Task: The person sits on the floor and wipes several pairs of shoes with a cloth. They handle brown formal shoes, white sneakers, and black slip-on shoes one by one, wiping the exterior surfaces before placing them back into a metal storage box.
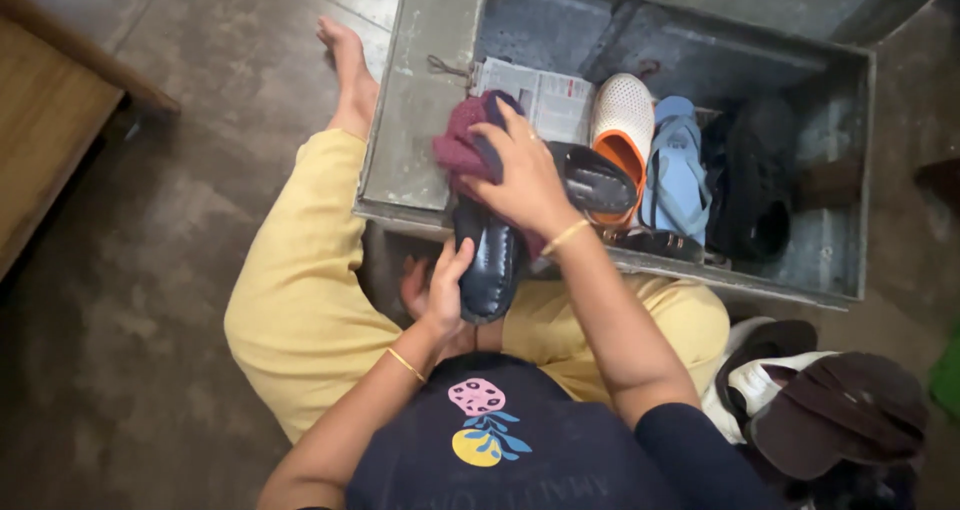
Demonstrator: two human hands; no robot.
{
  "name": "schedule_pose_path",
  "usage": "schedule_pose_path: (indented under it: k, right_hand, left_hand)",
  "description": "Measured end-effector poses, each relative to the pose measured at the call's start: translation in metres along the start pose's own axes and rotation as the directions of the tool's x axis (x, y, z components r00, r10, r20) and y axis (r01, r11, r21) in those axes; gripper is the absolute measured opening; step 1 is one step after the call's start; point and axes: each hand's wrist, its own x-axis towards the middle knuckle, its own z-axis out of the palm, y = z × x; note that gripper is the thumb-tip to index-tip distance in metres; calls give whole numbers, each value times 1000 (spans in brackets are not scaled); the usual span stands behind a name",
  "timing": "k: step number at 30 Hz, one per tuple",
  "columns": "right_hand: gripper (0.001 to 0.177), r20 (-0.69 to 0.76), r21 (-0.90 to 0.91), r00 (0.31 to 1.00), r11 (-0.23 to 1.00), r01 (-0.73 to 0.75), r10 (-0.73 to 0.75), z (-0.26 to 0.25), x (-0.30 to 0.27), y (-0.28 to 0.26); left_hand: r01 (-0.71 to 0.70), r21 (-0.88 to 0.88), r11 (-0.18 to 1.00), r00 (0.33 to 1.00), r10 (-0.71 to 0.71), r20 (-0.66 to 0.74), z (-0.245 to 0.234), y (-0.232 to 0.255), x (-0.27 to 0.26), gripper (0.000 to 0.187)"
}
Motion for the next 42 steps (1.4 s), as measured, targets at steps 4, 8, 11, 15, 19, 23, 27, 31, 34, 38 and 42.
schedule_pose_path:
  k: [4,8,11,15,19,23,27,31,34,38,42]
  right_hand:
    - [63,-4,126,989,981,-148,150,13,-15,6]
    - [54,-87,158,970,965,-210,225,7,-41,4]
    - [48,-71,170,956,948,-268,283,-9,-59,-20]
    - [42,76,-239,957,937,-257,281,-39,-78,-80]
    - [39,299,-235,910,946,-223,289,-51,-109,-102]
    - [44,608,271,791,955,-125,-69,-79,-115,-105]
    - [49,337,238,912,916,-324,235,-73,-111,-115]
    - [66,110,-184,982,974,-130,152,-23,-109,-103]
    - [75,167,-264,979,962,-67,115,-10,-110,-102]
    - [73,95,-349,983,930,-114,156,-3,-93,-94]
    - [72,36,-403,994,911,-83,106,2,-77,-94]
  left_hand:
    - [-15,22,1000,1000,14,18,0,0,-2,37]
    - [-49,-19,999,998,50,34,-4,-5,1,35]
    - [-45,-47,998,999,45,15,3,1,-3,35]
    - [-40,-3,999,997,40,-62,1,-2,-2,39]
    - [-32,-177,984,999,35,15,-22,-26,9,34]
    - [-47,-53,997,998,50,44,1,-4,-1,37]
    - [-116,-130,985,987,128,93,-20,-27,5,35]
    - [-73,-267,961,993,94,67,-46,-60,24,42]
    - [-6,-327,945,994,42,100,-52,-67,27,42]
    - [-185,-133,974,969,159,-190,-88,-105,53,45]
    - [-449,542,710,414,703,-578,-86,-122,52,52]
